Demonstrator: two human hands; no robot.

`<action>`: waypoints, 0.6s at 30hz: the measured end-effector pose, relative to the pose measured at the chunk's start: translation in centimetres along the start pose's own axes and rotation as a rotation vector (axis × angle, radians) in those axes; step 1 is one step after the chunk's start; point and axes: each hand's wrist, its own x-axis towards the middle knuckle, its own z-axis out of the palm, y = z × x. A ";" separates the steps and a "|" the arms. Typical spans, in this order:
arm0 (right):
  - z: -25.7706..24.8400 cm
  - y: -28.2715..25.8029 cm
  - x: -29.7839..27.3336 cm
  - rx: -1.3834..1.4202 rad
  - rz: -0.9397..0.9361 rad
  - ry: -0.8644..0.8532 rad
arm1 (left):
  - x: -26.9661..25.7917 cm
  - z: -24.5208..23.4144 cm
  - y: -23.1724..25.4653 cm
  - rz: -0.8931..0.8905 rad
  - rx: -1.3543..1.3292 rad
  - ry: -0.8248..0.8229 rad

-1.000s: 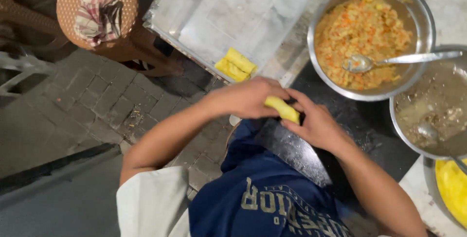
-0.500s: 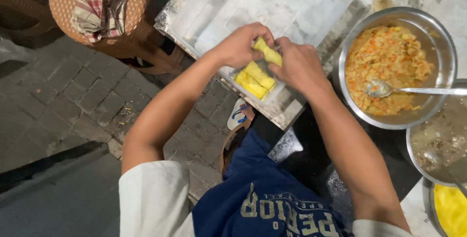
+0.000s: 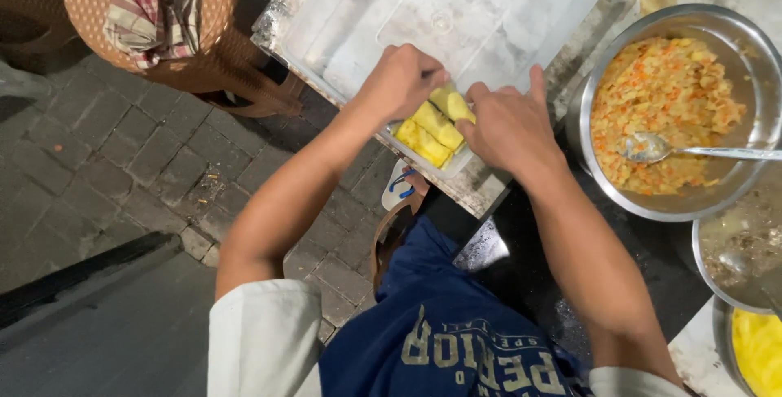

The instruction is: The person places a yellow crepe on a cutting board, adds a vegetable mixture and a meat mixture using a spoon, then folds and rolls the crepe into a cylinder. The finished roll is placed into a clear plastic container. The process is repeated with additional crepes.

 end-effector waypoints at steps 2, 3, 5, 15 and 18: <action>0.4 0.1 -0.5 0.021 -0.002 0.050 | 2.8 2.6 -4.1 -0.004 0.024 0.031; 0.7 0.4 -0.4 0.025 0.002 0.050 | 2.8 2.7 -4.1 -0.003 0.025 0.026; 1.2 1.0 -0.3 0.112 -0.038 0.098 | 2.9 2.8 -4.1 -0.019 0.046 0.001; 7.1 4.9 1.6 0.095 -0.185 0.278 | 2.0 1.0 -0.7 0.154 0.218 -0.051; 7.7 4.6 -1.4 0.033 -0.218 0.512 | 0.5 1.6 0.7 0.356 0.159 -0.163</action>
